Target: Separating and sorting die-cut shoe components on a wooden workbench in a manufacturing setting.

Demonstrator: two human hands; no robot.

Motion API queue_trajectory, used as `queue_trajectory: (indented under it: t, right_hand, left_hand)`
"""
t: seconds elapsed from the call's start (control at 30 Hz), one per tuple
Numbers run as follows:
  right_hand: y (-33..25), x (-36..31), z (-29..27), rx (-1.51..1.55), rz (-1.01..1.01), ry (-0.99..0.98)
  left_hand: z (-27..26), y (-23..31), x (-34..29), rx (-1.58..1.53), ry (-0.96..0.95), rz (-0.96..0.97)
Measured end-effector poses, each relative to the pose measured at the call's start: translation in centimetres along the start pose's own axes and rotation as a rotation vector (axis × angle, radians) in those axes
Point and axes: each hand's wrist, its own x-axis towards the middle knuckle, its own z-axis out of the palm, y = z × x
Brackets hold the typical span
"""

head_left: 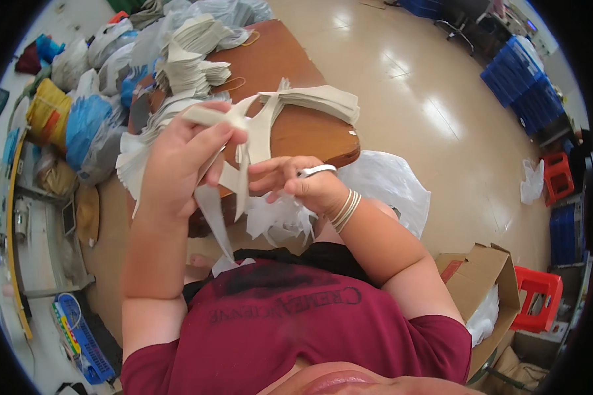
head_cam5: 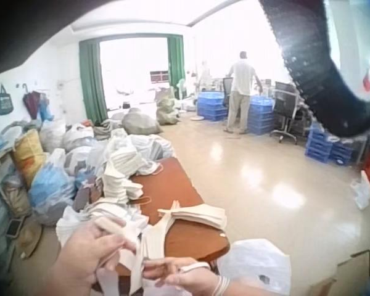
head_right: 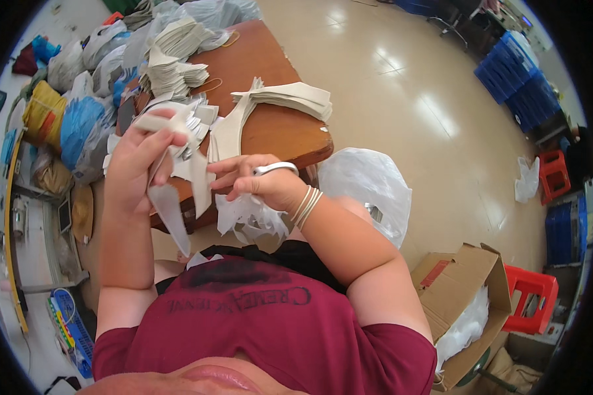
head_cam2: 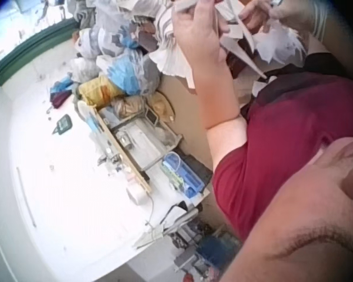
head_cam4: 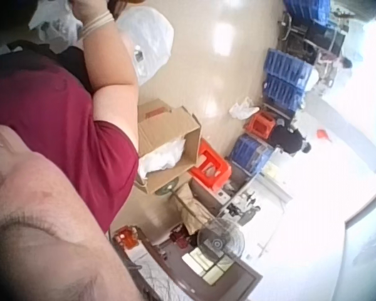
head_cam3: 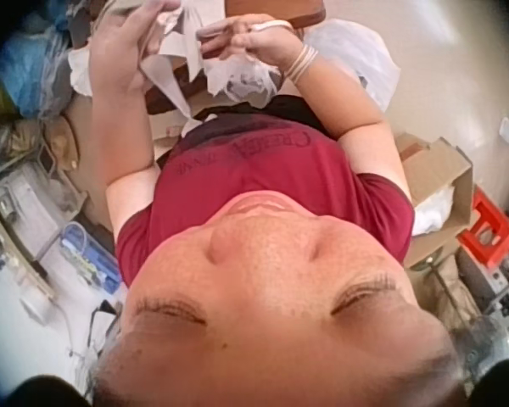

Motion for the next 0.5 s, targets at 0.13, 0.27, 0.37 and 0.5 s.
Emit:
queue_trajectory:
  t: [0.13,0.27,0.37,0.5]
  right_hand:
    - [0.0,0.0,-0.4,-0.035,0.108,0.360]
    - [0.1,0.0,-1.3,0.101,0.064,0.310]
    - [-0.7,-0.5,-1.8,0.072,-0.014,0.382]
    - [-2.0,-0.4,-1.9,0.040,-0.099,0.602]
  left_hand:
    - [0.2,-1.5,1.8,-0.235,-0.155,-0.098]
    - [0.9,-1.8,2.6,-0.297,-0.248,-0.093]
    - [1.1,-2.0,3.3,-0.259,-0.192,-0.098]
    - [1.3,-2.5,4.2,-0.272,-0.146,-0.169]
